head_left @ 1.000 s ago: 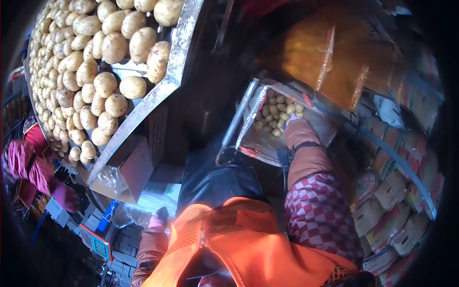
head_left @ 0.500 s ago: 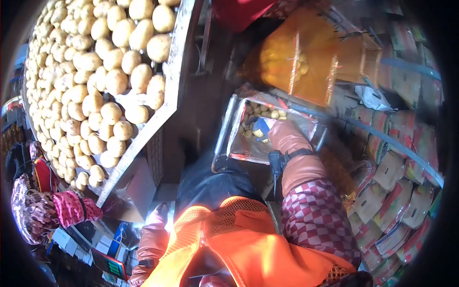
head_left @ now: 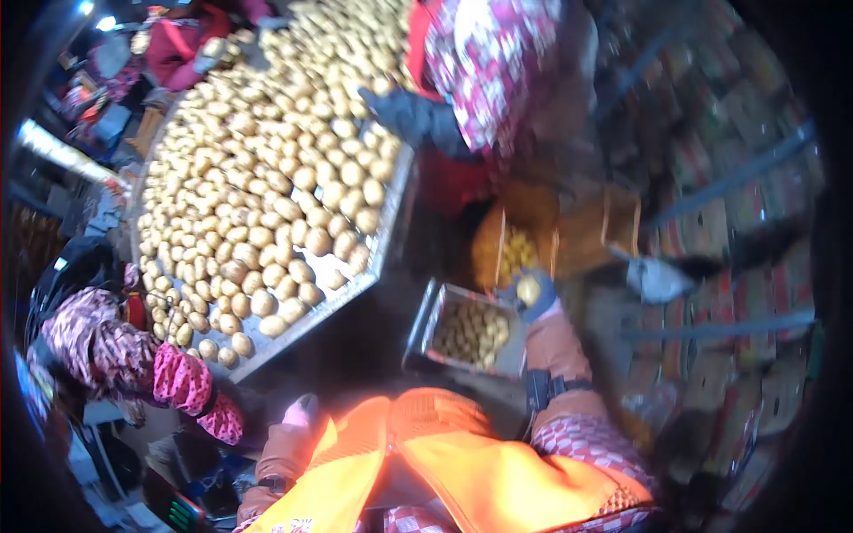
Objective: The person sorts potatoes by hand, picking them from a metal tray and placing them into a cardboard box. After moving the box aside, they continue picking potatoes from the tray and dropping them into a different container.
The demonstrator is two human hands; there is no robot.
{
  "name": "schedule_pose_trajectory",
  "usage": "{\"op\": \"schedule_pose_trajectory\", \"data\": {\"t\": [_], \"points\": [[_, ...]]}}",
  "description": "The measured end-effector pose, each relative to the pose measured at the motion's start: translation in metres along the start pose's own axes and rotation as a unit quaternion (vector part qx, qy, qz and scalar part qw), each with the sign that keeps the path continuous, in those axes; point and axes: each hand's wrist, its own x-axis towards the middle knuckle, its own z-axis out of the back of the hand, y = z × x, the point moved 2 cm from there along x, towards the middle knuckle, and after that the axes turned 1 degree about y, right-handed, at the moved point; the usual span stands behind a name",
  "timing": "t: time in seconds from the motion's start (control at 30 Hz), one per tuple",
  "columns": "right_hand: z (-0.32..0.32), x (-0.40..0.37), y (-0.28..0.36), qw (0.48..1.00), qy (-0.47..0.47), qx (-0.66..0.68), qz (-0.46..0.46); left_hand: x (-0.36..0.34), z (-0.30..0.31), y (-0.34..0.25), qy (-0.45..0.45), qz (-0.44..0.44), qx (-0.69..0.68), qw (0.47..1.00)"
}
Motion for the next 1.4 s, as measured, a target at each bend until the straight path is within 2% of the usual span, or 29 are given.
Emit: {"op": "schedule_pose_trajectory", "data": {"t": [0.03,0.07,0.1,0.13,0.17,0.2,0.23,0.27,0.33,0.37,0.43,0.47,0.53,0.57,0.63,0.8,0.9,1.0,1.03,1.1,1.13,1.2,1.23,1.27,1.3,1.33,1.4], "points": [[0.017,0.033,0.000,0.999,0.009,0.020,0.039,0.010,0.001,0.021,0.015,0.017,-0.032,0.999],[0.024,0.066,0.004,0.996,0.027,0.040,0.081,0.012,0.005,0.024,0.033,0.037,-0.123,0.991],[0.016,0.063,0.012,0.989,0.103,0.092,0.058,0.019,0.005,0.045,-0.002,-0.008,-0.025,1.000],[0.013,0.063,0.020,0.974,0.175,0.138,0.027,0.025,0.002,0.056,-0.024,0.037,-0.106,0.993],[0.023,0.075,0.018,0.984,0.133,0.003,0.119,0.022,0.000,0.071,-0.049,0.026,-0.114,0.992],[0.039,0.093,0.015,0.969,0.065,-0.136,0.196,-0.022,0.014,0.012,-0.020,0.113,-0.109,0.987],[0.053,0.123,0.013,0.992,0.095,0.029,0.077,-0.021,0.015,0.031,-0.036,0.068,0.024,0.997],[0.045,0.132,0.007,0.989,0.094,0.039,0.111,-0.026,0.016,0.045,-0.066,0.046,-0.005,0.997],[-0.002,0.099,-0.005,0.993,0.053,-0.023,0.100,-0.047,0.020,0.058,-0.085,0.087,-0.027,0.992],[-0.032,0.077,-0.015,0.993,0.050,-0.060,0.086,-0.048,0.017,0.072,-0.093,0.080,-0.036,0.992],[-0.078,0.046,-0.039,0.990,0.062,-0.119,0.053,-0.062,0.014,0.096,-0.077,0.185,0.174,0.964],[-0.099,0.035,-0.052,0.985,0.076,-0.148,0.036,-0.066,0.011,0.128,-0.083,0.192,0.166,0.964],[-0.132,0.013,-0.080,0.974,0.106,-0.200,0.002,-0.082,-0.010,0.191,0.034,0.110,0.342,0.933],[-0.147,0.004,-0.095,0.967,0.119,-0.225,-0.016,-0.103,-0.018,0.193,0.045,0.208,0.270,0.939],[-0.171,-0.013,-0.127,0.948,0.153,-0.274,-0.050,-0.133,-0.040,0.217,0.048,0.274,0.231,0.932],[-0.192,-0.033,-0.190,0.909,0.247,-0.317,-0.107,-0.181,-0.047,0.209,0.018,0.252,0.170,0.953],[-0.216,-0.046,-0.212,0.902,0.239,-0.352,-0.072,-0.190,-0.038,0.197,-0.019,0.221,0.138,0.965],[-0.237,-0.043,-0.233,0.887,0.265,-0.376,-0.042,-0.199,-0.033,0.200,-0.116,0.157,0.042,0.980],[-0.256,-0.060,-0.237,0.876,0.252,-0.411,-0.005,-0.197,-0.030,0.203,-0.115,0.162,0.032,0.980],[-0.273,-0.061,-0.254,0.868,0.257,-0.425,0.008,-0.194,-0.025,0.216,-0.134,0.261,-0.086,0.952],[-0.280,-0.057,-0.261,0.863,0.263,-0.430,0.022,-0.199,-0.022,0.222,-0.132,0.266,-0.095,0.950],[-0.288,-0.038,-0.283,0.841,0.278,-0.464,0.017,-0.214,-0.030,0.236,-0.053,0.238,-0.002,0.970],[-0.288,-0.012,-0.294,0.773,0.285,-0.549,0.141,-0.213,-0.045,0.251,-0.058,0.220,0.128,0.965],[-0.295,0.000,-0.301,0.685,0.287,-0.615,0.265,-0.218,-0.045,0.250,-0.060,0.222,0.117,0.966],[-0.323,-0.063,-0.294,0.584,0.261,-0.696,0.326,-0.236,-0.034,0.238,-0.108,0.275,-0.137,0.945],[-0.329,-0.061,-0.302,0.581,0.263,-0.697,0.328,-0.242,-0.038,0.246,-0.116,0.275,-0.168,0.940],[-0.338,-0.052,-0.315,0.672,0.304,-0.610,0.291,-0.253,-0.046,0.264,-0.131,0.273,-0.230,0.925]]}}
